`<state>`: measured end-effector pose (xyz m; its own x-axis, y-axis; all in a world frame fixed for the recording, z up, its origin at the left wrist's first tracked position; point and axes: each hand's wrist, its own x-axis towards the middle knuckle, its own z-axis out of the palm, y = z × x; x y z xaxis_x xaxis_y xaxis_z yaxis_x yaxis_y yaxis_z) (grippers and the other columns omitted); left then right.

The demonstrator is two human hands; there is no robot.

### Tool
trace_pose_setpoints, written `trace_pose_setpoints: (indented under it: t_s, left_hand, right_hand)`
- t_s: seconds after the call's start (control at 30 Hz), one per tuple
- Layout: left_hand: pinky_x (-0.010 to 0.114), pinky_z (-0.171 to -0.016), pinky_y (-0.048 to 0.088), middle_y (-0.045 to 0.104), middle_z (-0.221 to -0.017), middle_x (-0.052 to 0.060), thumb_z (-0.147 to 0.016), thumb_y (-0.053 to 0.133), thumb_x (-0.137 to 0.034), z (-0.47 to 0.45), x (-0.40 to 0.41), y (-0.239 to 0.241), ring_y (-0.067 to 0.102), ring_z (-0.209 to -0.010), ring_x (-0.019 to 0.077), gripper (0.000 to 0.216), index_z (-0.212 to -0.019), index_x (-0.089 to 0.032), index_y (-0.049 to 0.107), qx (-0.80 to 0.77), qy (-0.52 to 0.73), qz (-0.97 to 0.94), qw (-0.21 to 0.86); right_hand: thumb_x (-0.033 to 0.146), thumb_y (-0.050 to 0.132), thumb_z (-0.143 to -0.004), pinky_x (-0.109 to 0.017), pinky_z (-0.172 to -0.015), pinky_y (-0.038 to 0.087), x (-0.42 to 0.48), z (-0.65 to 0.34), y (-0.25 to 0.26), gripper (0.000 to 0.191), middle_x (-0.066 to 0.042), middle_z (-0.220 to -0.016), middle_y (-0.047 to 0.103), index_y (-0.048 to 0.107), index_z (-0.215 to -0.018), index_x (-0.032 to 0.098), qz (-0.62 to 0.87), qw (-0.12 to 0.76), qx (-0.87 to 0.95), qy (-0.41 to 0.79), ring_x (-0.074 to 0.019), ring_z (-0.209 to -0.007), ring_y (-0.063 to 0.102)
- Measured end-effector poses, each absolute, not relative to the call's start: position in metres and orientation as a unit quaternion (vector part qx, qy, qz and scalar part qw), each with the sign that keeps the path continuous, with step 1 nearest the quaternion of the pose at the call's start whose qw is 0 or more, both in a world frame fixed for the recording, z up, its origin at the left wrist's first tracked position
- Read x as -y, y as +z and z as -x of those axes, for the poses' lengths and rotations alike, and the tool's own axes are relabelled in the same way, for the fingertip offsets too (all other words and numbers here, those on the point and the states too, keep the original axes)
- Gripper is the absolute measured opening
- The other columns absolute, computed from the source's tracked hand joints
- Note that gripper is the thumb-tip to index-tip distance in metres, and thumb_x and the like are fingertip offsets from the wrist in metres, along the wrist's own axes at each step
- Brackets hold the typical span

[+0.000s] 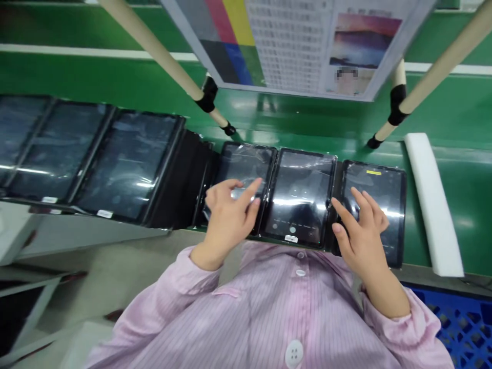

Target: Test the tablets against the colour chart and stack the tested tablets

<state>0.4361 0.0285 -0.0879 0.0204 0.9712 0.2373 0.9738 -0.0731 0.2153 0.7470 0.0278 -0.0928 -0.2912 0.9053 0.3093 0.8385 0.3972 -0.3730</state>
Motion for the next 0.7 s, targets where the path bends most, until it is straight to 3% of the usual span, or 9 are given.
trace_pose_setpoints:
  t_s: [0.17,0.37,0.57,0.7]
  left_hand:
    - [0.064,-0.1,0.042,0.05,-0.131,0.021,-0.106,0.047,-0.033,-0.384,-0.021,-0.099,0.045,-0.12,0.0393,0.047,-0.146,-0.026,0.07,0.767,-0.153,0.624,-0.005]
    - [0.064,-0.104,0.041,0.048,-0.132,0.022,-0.107,0.046,-0.034,-0.374,-0.013,-0.103,0.044,-0.123,0.0388,0.047,-0.147,-0.025,0.068,0.726,-0.183,0.662,-0.033]
    - [0.06,-0.104,0.042,0.049,-0.133,0.02,-0.106,0.049,-0.029,-0.384,-0.003,-0.101,0.045,-0.122,0.0366,0.041,-0.138,-0.027,0.076,0.708,-0.186,0.679,-0.053]
    - [0.059,-0.102,0.042,0.05,-0.133,0.021,-0.107,0.049,-0.029,-0.392,-0.006,-0.102,0.044,-0.121,0.0373,0.04,-0.136,-0.027,0.078,0.7,-0.189,0.687,-0.055]
  right_hand:
    - [0.044,0.041,-0.11,-0.069,-0.12,0.032,-0.033,-0.712,-0.092,0.044,-0.011,-0.167,0.047,0.069,-0.143,0.035,0.538,0.213,0.812,0.077,-0.0412,-0.155,0.039]
    - [0.041,0.044,-0.11,-0.064,-0.119,0.028,-0.033,-0.696,-0.092,0.041,-0.005,-0.163,0.055,0.083,-0.115,0.031,0.566,0.209,0.797,0.038,-0.0399,-0.154,0.04]
    - [0.042,0.044,-0.11,-0.067,-0.119,0.029,-0.035,-0.697,-0.101,0.041,-0.006,-0.161,0.057,0.081,-0.123,0.031,0.581,0.203,0.788,0.022,-0.0402,-0.152,0.044]
    - [0.042,0.045,-0.109,-0.069,-0.118,0.036,-0.033,-0.707,-0.093,0.042,-0.011,-0.162,0.055,0.077,-0.134,0.029,0.567,0.258,0.782,-0.005,-0.0429,-0.15,0.047]
